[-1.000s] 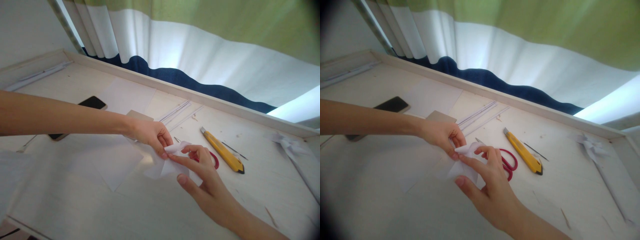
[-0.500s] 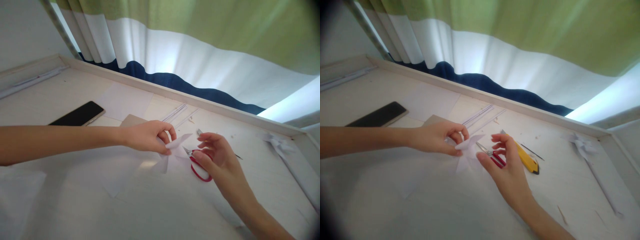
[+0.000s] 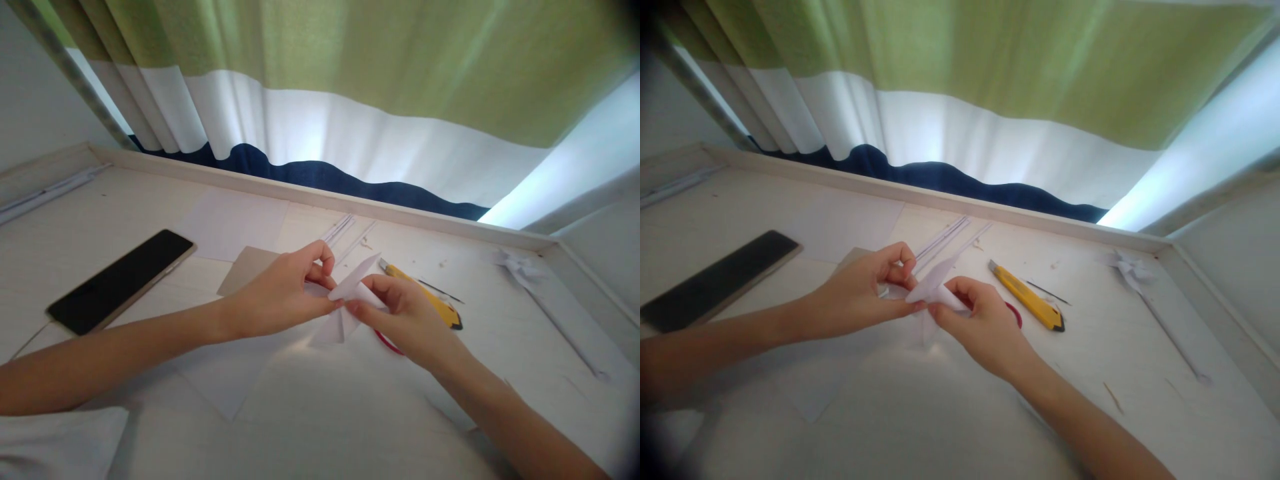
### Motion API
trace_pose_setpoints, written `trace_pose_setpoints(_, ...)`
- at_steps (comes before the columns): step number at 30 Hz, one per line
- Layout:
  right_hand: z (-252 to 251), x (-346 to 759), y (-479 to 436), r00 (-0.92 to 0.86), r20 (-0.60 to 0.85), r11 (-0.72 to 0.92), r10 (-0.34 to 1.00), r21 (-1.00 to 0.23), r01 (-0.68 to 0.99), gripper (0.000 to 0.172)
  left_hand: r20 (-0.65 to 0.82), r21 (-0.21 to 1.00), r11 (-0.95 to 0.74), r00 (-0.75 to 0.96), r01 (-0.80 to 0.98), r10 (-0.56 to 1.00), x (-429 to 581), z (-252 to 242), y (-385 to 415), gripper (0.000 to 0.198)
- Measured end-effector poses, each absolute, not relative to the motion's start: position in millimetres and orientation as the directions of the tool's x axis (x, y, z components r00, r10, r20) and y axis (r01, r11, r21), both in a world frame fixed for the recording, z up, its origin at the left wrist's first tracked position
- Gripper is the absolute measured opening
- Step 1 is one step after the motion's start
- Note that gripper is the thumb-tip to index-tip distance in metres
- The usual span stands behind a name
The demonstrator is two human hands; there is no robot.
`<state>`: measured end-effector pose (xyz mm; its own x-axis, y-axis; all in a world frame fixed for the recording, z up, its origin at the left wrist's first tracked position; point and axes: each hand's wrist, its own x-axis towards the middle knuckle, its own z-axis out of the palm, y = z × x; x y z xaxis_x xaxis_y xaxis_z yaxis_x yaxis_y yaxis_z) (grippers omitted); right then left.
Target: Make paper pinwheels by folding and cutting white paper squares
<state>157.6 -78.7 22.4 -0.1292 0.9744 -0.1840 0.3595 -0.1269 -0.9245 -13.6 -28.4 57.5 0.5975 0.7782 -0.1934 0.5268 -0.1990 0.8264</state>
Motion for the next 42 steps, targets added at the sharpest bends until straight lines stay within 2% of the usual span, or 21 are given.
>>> trace_pose_setpoints(2, 20, 158, -79, -0.135, -0.202, -0.138, 0.970, -0.916, 0.377, 0.014, -0.172, 0.830, -0.217, 0.605, 0.514, 0.777, -14, 55, -30, 0.026)
trace_pose_setpoints(7, 13, 158, -78, -0.146, -0.227, -0.160, 0.963, -0.916, 0.368, 0.012, 0.024, 0.847, -0.335, 0.600, 0.412, 0.800, -18, 35, -30, 0.026)
trace_pose_setpoints(12, 14, 156, -79, -0.168, -0.206, -0.138, 0.964, -0.928, 0.347, 0.012, 0.026, 0.878, -0.321, 0.635, 0.354, 0.772, -24, 32, -31, 0.027)
trace_pose_setpoints(15, 16, 156, -78, -0.144, -0.208, -0.167, 0.967, -0.953, 0.253, 0.013, 0.039, 0.934, -0.253, 0.631, 0.253, 0.775, -25, 33, -27, 0.049)
trace_pose_setpoints(18, 19, 157, -77, -0.046, -0.176, -0.172, 0.983, -0.982, 0.071, 0.014, 0.052, 0.995, -0.087, 0.512, 0.046, 0.857, -23, 31, -22, 0.068)
trace_pose_setpoints(20, 19, 157, -76, 0.025, -0.142, -0.142, 0.989, -0.990, -0.013, 0.013, -0.030, 0.998, 0.059, 0.536, -0.038, 0.844, -20, 29, -22, 0.058)
trace_pose_setpoints(23, 17, 155, -77, 0.065, -0.125, -0.123, 0.990, -0.992, -0.039, 0.011, -0.136, 0.964, 0.256, 0.687, -0.075, 0.714, -14, 22, -27, 0.031)
trace_pose_setpoints(25, 14, 153, -78, 0.064, -0.122, -0.120, 0.990, -0.992, -0.027, 0.010, -0.182, 0.942, 0.322, 0.658, -0.096, 0.730, -11, 16, -31, 0.023)
trace_pose_setpoints(34, 2, 148, -80, 0.018, -0.096, -0.095, 0.995, -0.994, -0.050, 0.004, -0.238, 0.934, 0.342, 0.526, -0.108, 0.816, -8, 3, -35, 0.020)
trace_pose_setpoints(42, 0, 149, -80, 0.007, -0.118, -0.118, 0.993, -0.992, -0.052, 0.005, -0.188, 0.955, 0.282, 0.547, -0.091, 0.816, -8, 2, -33, 0.021)
